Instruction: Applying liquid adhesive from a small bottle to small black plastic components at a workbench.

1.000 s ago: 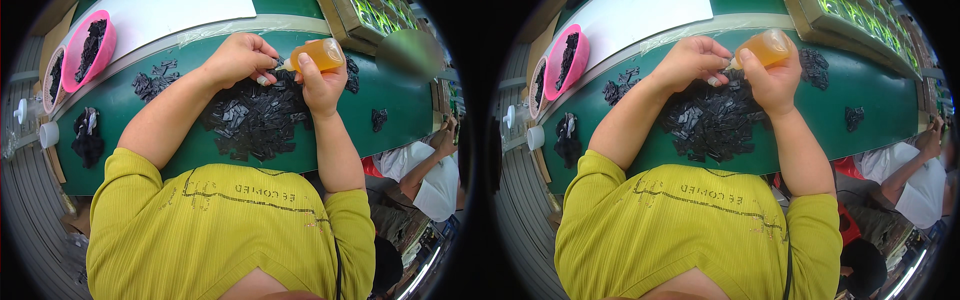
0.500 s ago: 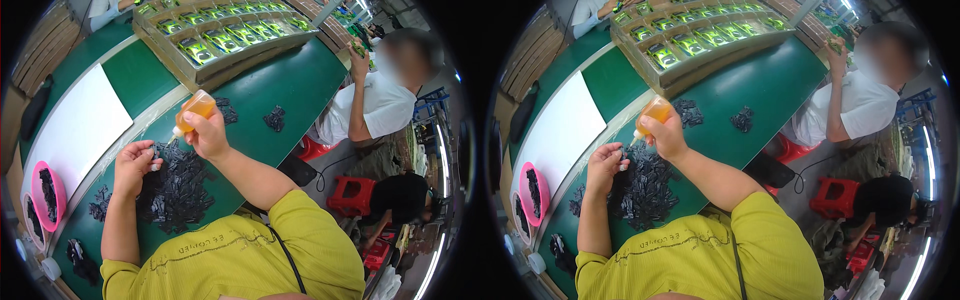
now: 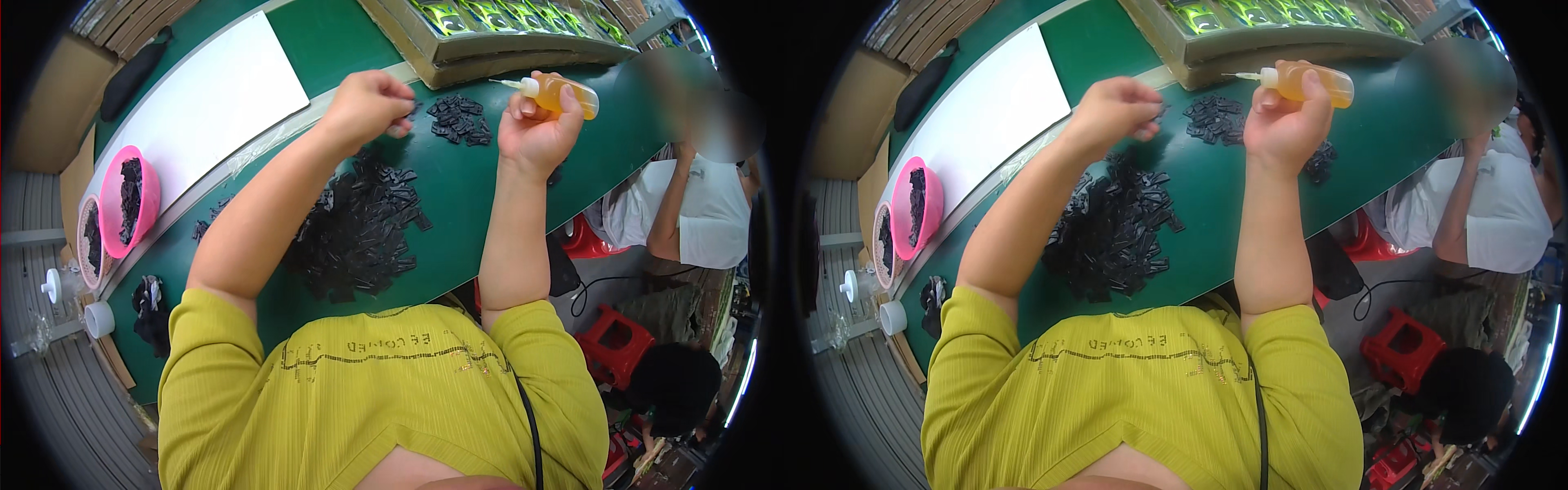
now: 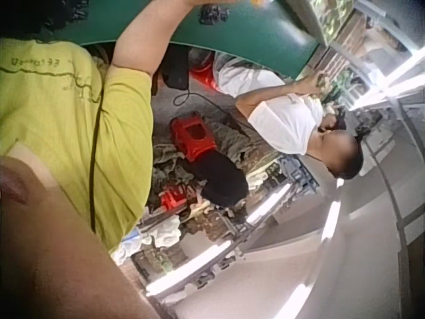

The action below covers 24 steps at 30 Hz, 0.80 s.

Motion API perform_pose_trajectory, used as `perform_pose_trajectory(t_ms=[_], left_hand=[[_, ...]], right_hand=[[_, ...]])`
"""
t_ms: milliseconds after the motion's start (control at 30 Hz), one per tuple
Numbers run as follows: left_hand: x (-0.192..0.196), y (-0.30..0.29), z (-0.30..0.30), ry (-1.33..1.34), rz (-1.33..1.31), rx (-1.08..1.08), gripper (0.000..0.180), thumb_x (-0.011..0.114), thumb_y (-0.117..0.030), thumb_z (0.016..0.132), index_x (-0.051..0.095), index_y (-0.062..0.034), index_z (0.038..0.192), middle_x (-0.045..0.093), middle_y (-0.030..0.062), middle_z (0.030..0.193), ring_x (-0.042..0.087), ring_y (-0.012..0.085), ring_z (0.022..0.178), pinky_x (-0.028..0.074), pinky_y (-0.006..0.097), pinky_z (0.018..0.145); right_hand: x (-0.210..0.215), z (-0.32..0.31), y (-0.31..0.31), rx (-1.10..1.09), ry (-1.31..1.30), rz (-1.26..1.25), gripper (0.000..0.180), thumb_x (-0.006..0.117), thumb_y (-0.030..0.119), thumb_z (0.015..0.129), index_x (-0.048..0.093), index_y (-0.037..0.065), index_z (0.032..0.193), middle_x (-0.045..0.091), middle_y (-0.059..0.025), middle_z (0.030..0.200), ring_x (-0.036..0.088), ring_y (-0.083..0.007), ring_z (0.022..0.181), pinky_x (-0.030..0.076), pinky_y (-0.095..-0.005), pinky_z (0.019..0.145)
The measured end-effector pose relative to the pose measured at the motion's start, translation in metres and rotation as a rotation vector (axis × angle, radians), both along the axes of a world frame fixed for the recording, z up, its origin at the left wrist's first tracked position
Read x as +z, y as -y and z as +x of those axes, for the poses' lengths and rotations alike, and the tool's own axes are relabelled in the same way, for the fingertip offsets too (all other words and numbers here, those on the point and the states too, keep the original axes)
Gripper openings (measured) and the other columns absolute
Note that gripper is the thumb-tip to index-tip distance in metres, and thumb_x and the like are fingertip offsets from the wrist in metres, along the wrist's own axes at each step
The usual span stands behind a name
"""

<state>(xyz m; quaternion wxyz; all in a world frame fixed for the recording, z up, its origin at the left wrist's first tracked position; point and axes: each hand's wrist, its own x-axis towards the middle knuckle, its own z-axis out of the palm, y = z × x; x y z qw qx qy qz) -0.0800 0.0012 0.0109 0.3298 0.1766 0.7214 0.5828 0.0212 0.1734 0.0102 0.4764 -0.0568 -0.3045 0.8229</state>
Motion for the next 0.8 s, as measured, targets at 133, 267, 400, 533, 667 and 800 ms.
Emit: perform_pose_trajectory(t_ms=[133,267,400,533,667,800], left_hand=[[-0.007,-0.035,0.001,-0.185,0.007,-0.024,0.013,0.06,-0.001,0.078,0.061,0.0045,0.089,0.064,0.0121,0.079,0.065,0.0165,0.063,0.053,0.028,0.055],[-0.012,-0.055,0.003,-0.31,-0.008,-0.05,0.02,0.06,-0.01,0.079,0.065,0.0012,0.094,0.066,0.0154,0.089,0.067,0.0214,0.07,0.053,0.032,0.064],[-0.032,-0.04,0.004,-0.966,-0.155,0.042,0.033,0.062,-0.023,0.08,0.062,-0.001,0.105,0.065,0.0148,0.091,0.064,0.0239,0.076,0.051,0.034,0.072],[0.009,0.01,0.04,-0.712,-0.104,-0.212,0.033,0.064,-0.025,0.078,0.062,-0.0035,0.104,0.063,0.0152,0.102,0.062,0.0269,0.085,0.05,0.034,0.075],[0.019,0.087,0.061,-0.581,-0.039,-0.171,0.035,0.066,-0.024,0.077,0.061,-0.0054,0.106,0.059,0.0146,0.11,0.061,0.0269,0.09,0.05,0.035,0.075],[-0.019,0.185,0.053,-1.048,-0.368,0.281,0.041,0.07,-0.027,0.074,0.06,-0.0054,0.108,0.056,0.0163,0.116,0.056,0.0289,0.102,0.046,0.038,0.085]], right_hand=[[0.003,-0.001,0.007,0.002,0.008,0.052,0.023,0.056,0.022,0.08,0.054,0.003,0.094,0.06,-0.0123,0.081,0.049,-0.0149,0.053,0.038,-0.0251,0.045],[0.004,-0.002,0.009,-0.02,0.01,0.1,0.024,0.055,0.022,0.081,0.055,0.002,0.094,0.061,-0.013,0.083,0.048,-0.0145,0.052,0.037,-0.0253,0.046],[0.002,-0.009,0.013,0.019,0.009,0.087,0.021,0.056,0.021,0.081,0.056,0.003,0.092,0.062,-0.0118,0.079,0.049,-0.0144,0.051,0.038,-0.0244,0.043],[-0.01,-0.013,0.002,0.122,-0.062,0.132,0.017,0.053,0.018,0.084,0.057,0.002,0.089,0.062,-0.0109,0.077,0.05,-0.0119,0.053,0.038,-0.0206,0.042],[-0.007,-0.007,0.004,0.195,-0.003,0.179,0.024,0.056,0.021,0.082,0.056,0.0,0.093,0.062,-0.0159,0.083,0.048,-0.0121,0.053,0.037,-0.022,0.045],[-0.011,-0.01,0.024,0.245,0.064,0.167,0.023,0.058,0.019,0.08,0.054,0.001,0.094,0.061,-0.0166,0.087,0.05,-0.015,0.056,0.038,-0.0239,0.046]])
